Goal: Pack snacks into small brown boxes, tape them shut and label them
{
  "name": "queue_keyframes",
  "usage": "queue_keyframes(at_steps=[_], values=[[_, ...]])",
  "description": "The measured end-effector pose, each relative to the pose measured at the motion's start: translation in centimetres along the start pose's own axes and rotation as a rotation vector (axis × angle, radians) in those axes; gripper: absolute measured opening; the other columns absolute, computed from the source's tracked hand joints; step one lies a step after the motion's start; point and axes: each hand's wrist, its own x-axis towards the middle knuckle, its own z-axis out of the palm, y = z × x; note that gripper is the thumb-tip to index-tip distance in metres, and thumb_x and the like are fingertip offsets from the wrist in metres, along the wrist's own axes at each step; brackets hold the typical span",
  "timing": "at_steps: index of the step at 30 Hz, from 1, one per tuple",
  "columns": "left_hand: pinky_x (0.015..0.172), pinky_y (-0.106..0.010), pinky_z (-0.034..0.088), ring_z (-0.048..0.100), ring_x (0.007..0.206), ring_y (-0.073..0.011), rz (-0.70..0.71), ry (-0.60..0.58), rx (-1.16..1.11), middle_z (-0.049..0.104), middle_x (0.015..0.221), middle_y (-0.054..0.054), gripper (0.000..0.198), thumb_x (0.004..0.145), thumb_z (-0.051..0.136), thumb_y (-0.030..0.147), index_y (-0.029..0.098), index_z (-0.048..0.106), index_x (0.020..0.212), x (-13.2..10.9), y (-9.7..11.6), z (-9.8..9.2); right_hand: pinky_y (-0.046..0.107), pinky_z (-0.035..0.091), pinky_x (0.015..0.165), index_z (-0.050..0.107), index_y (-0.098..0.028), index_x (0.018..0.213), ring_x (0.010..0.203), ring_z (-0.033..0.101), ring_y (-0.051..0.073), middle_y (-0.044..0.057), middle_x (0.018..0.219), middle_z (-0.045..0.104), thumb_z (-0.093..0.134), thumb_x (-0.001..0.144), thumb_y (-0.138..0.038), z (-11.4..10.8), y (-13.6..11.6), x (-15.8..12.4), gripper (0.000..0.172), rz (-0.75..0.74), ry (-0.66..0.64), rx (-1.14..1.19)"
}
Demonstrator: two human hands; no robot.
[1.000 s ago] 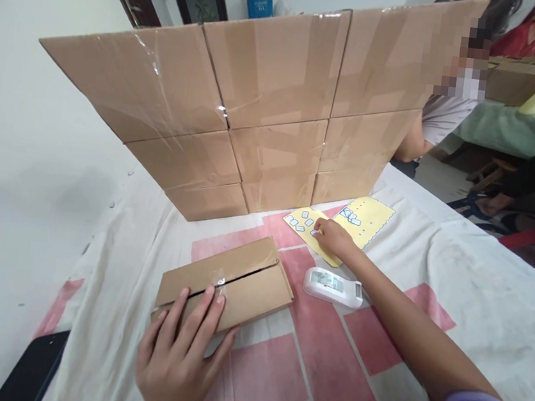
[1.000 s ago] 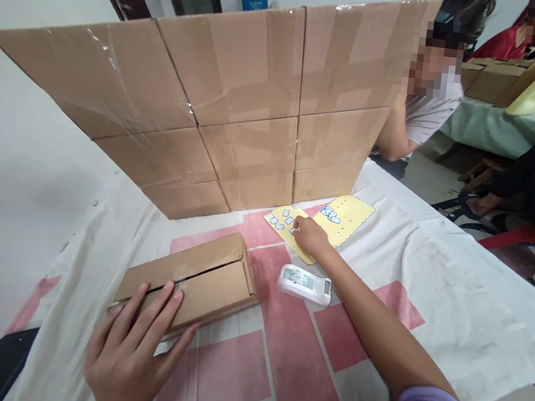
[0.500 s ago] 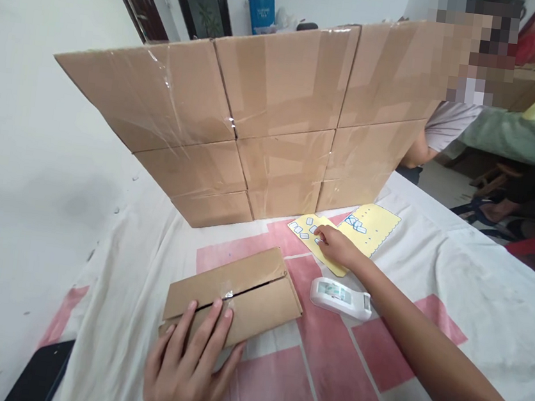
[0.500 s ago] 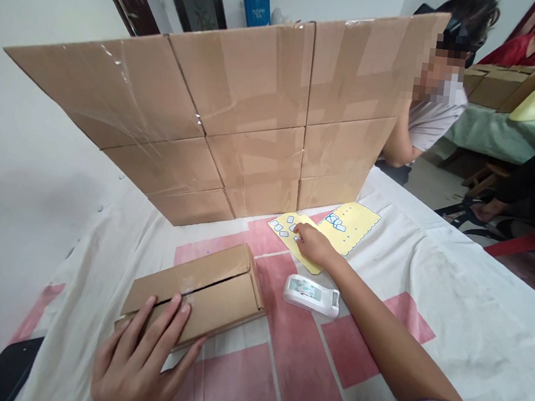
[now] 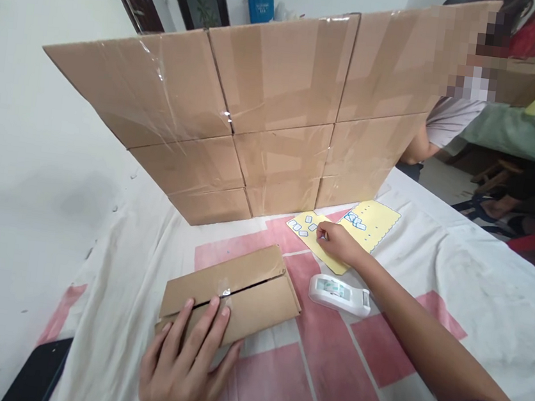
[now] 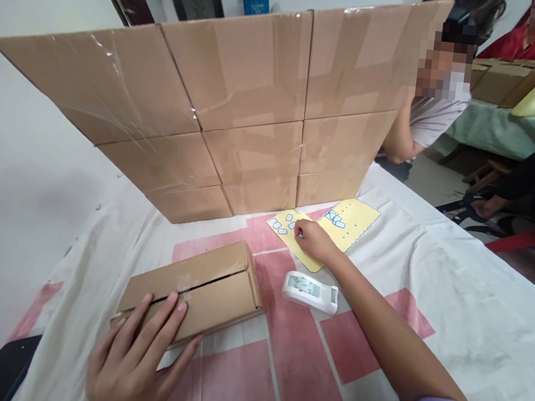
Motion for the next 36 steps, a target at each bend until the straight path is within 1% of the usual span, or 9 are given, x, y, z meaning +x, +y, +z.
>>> queue_keyframes(at_steps=[3, 5, 8, 10, 14, 17, 23, 29, 36], values=[[0.105, -0.042, 0.039, 0.061, 0.127, -0.0330, -0.003, 0.004, -0.033, 0.074, 0.124, -0.007, 0.050, 0.085, 0.075, 0.037, 0.019, 0.068, 0.132, -0.1, -0.9, 0.0, 0.027, 0.038, 0.063, 0.055, -0.020, 0.071, 0.068, 0.054, 0.016, 0.002, 0.072, 0.061, 0.059, 0.074, -0.017, -1.0, -0.9, 0.0, 0.006, 0.010, 0.049, 0.140], [0.101, -0.042, 0.041, 0.063, 0.124, -0.0341, 0.011, 0.008, -0.098, 0.076, 0.120, -0.009, 0.047, 0.085, 0.076, 0.034, 0.018, 0.069, 0.128, -0.4, -2.2, 0.0, 0.028, 0.040, 0.061, 0.056, -0.020, 0.070, 0.065, 0.055, 0.016, 0.001, 0.070, 0.060, 0.065, 0.074, -0.025, -1.8, -2.1, -0.3, 0.012, 0.004, 0.034, 0.294], [0.095, -0.044, 0.044, 0.065, 0.122, -0.0367, 0.050, 0.030, -0.222, 0.077, 0.113, -0.014, 0.042, 0.083, 0.077, 0.032, 0.016, 0.071, 0.122, -1.4, -4.7, 0.1, 0.027, 0.042, 0.062, 0.058, -0.019, 0.073, 0.064, 0.055, 0.014, -0.001, 0.071, 0.061, 0.074, 0.075, -0.033, -3.2, -4.9, -1.6, 0.021, -0.109, -0.078, 0.518], [0.093, -0.047, 0.046, 0.064, 0.122, -0.0391, 0.053, 0.040, -0.285, 0.077, 0.110, -0.018, 0.044, 0.082, 0.078, 0.030, 0.016, 0.069, 0.122, -2.1, -6.1, 0.2, 0.027, 0.043, 0.064, 0.060, -0.019, 0.078, 0.068, 0.056, 0.013, 0.000, 0.075, 0.062, 0.076, 0.077, -0.030, -4.0, -7.3, -3.0, 0.020, -0.218, -0.190, 0.608], [0.092, -0.051, 0.047, 0.063, 0.124, -0.0427, 0.011, 0.040, -0.342, 0.075, 0.111, -0.022, 0.052, 0.080, 0.077, 0.027, 0.015, 0.065, 0.129, -2.9, -7.3, 0.4, 0.024, 0.043, 0.065, 0.063, -0.019, 0.091, 0.073, 0.056, 0.011, 0.001, 0.088, 0.066, 0.066, 0.084, -0.015, -4.3, -11.7, -5.9, 0.008, -0.415, -0.424, 0.598], [0.092, -0.052, 0.048, 0.062, 0.124, -0.0428, 0.002, 0.041, -0.348, 0.075, 0.113, -0.022, 0.054, 0.080, 0.077, 0.027, 0.016, 0.064, 0.132, -2.8, -7.1, 0.4, 0.023, 0.043, 0.066, 0.063, -0.019, 0.097, 0.078, 0.058, 0.012, 0.002, 0.094, 0.067, 0.057, 0.089, -0.008, -3.7, -13.4, -7.4, 0.015, -0.516, -0.497, 0.453], [0.097, -0.049, 0.047, 0.062, 0.126, -0.0387, 0.023, 0.015, -0.323, 0.076, 0.113, -0.017, 0.049, 0.080, 0.078, 0.030, 0.019, 0.066, 0.126, -2.4, -6.4, 0.1, 0.026, 0.042, 0.074, 0.058, -0.022, 0.099, 0.088, 0.062, 0.014, 0.001, 0.097, 0.070, 0.055, 0.090, -0.003, -2.5, -14.0, -8.4, 0.021, -0.589, -0.538, 0.281], [0.100, -0.048, 0.047, 0.062, 0.127, -0.0369, 0.014, 0.005, -0.319, 0.077, 0.115, -0.014, 0.049, 0.080, 0.078, 0.030, 0.022, 0.066, 0.126, -2.3, -6.2, -0.1, 0.025, 0.039, 0.066, 0.054, -0.022, 0.099, 0.078, 0.058, 0.012, -0.001, 0.097, 0.068, 0.059, 0.087, -0.005, -2.3, -14.3, -8.6, 0.022, -0.572, -0.546, 0.242], [0.102, -0.048, 0.046, 0.061, 0.128, -0.0371, -0.010, 0.018, -0.339, 0.074, 0.121, -0.015, 0.055, 0.079, 0.079, 0.028, 0.022, 0.065, 0.131, -2.5, -6.3, -0.1, 0.025, 0.036, 0.065, 0.052, -0.023, 0.099, 0.078, 0.057, 0.012, -0.002, 0.096, 0.067, 0.059, 0.088, -0.008, -1.9, -14.5, -8.8, 0.020, -0.555, -0.535, 0.239]])
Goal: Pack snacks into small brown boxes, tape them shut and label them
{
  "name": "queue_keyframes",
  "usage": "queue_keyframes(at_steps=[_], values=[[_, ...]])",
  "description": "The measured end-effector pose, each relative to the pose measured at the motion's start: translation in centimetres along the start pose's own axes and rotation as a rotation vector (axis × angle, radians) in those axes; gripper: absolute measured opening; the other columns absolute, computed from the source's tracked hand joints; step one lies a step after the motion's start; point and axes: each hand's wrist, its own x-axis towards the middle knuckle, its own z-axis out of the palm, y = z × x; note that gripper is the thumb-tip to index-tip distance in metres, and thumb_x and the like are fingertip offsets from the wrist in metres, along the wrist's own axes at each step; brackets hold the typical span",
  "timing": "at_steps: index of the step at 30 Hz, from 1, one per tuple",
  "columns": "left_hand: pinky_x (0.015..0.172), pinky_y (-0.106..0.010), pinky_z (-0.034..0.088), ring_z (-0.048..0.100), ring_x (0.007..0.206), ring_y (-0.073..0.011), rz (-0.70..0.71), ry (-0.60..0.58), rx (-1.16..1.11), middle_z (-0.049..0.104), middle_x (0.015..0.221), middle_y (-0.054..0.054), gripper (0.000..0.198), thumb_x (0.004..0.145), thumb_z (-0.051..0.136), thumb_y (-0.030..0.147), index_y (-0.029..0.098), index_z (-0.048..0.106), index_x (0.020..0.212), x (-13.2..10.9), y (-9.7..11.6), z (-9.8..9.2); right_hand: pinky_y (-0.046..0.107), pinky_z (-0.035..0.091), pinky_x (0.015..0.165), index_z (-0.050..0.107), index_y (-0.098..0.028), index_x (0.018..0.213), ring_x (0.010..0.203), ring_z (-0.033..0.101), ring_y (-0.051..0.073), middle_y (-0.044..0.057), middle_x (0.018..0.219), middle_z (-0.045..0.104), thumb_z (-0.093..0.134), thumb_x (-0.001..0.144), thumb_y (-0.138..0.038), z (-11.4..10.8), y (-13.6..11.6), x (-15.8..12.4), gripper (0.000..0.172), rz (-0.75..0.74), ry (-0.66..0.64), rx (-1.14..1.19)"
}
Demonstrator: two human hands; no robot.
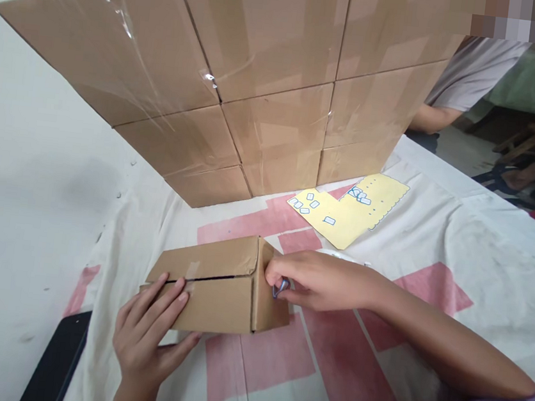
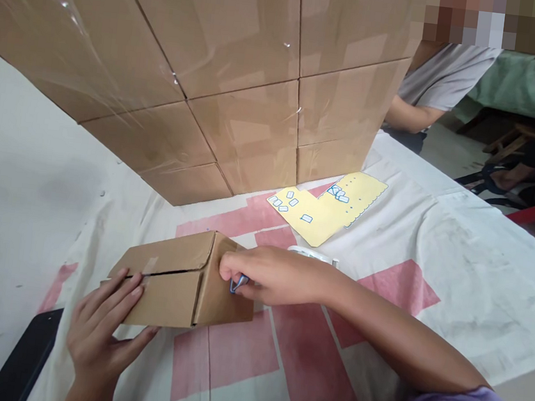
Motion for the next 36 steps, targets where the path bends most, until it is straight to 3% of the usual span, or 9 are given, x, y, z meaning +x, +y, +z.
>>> queue_keyframes(at_steps=[23, 27, 31, 33, 36], values=[[0.100, -0.047, 0.047, 0.063, 0.125, -0.0361, 0.026, 0.009, 0.027, 0.076, 0.118, -0.011, 0.054, 0.076, 0.079, 0.028, 0.024, 0.066, 0.128, 0.1, 0.3, 0.2, 0.025, 0.033, 0.064, 0.047, -0.023, 0.098, 0.078, 0.055, 0.014, -0.001, 0.090, 0.062, 0.064, 0.092, -0.015, 0.2, 0.0, -0.1, 0.019, -0.005, 0.062, -0.113], [0.098, -0.047, 0.047, 0.064, 0.124, -0.0371, 0.039, 0.000, 0.021, 0.077, 0.114, -0.011, 0.053, 0.076, 0.078, 0.028, 0.023, 0.067, 0.127, 0.3, 0.4, 0.1, 0.026, 0.036, 0.065, 0.048, -0.023, 0.098, 0.077, 0.054, 0.015, -0.001, 0.090, 0.060, 0.077, 0.085, -0.028, 0.1, 0.8, 0.2, 0.033, 0.062, 0.141, -0.114], [0.095, -0.047, 0.048, 0.064, 0.123, -0.0381, 0.052, -0.011, 0.024, 0.078, 0.111, -0.012, 0.050, 0.076, 0.077, 0.028, 0.022, 0.067, 0.124, 0.4, 0.4, 0.0, 0.031, 0.043, 0.078, 0.052, -0.022, 0.119, 0.100, 0.059, 0.024, 0.007, 0.114, 0.062, 0.086, 0.074, -0.045, 0.3, 2.0, 0.7, 0.061, 0.072, 0.265, -0.118], [0.094, -0.046, 0.048, 0.065, 0.122, -0.0385, 0.064, -0.014, 0.025, 0.078, 0.110, -0.013, 0.049, 0.075, 0.078, 0.029, 0.021, 0.068, 0.122, 0.5, 0.4, -0.1, 0.032, 0.045, 0.081, 0.051, -0.023, 0.131, 0.105, 0.060, 0.026, 0.009, 0.120, 0.063, 0.084, 0.076, -0.045, 0.5, 2.5, 0.9, 0.067, 0.078, 0.224, -0.069], [0.093, -0.045, 0.048, 0.065, 0.122, -0.0368, 0.072, -0.020, 0.045, 0.078, 0.110, -0.010, 0.049, 0.075, 0.078, 0.030, 0.023, 0.068, 0.123, 0.5, 0.4, -0.2, 0.030, 0.045, 0.078, 0.057, -0.025, 0.130, 0.098, 0.064, 0.024, 0.006, 0.111, 0.068, 0.077, 0.085, -0.044, 0.6, 2.9, 1.0, 0.052, 0.102, 0.100, 0.012]])
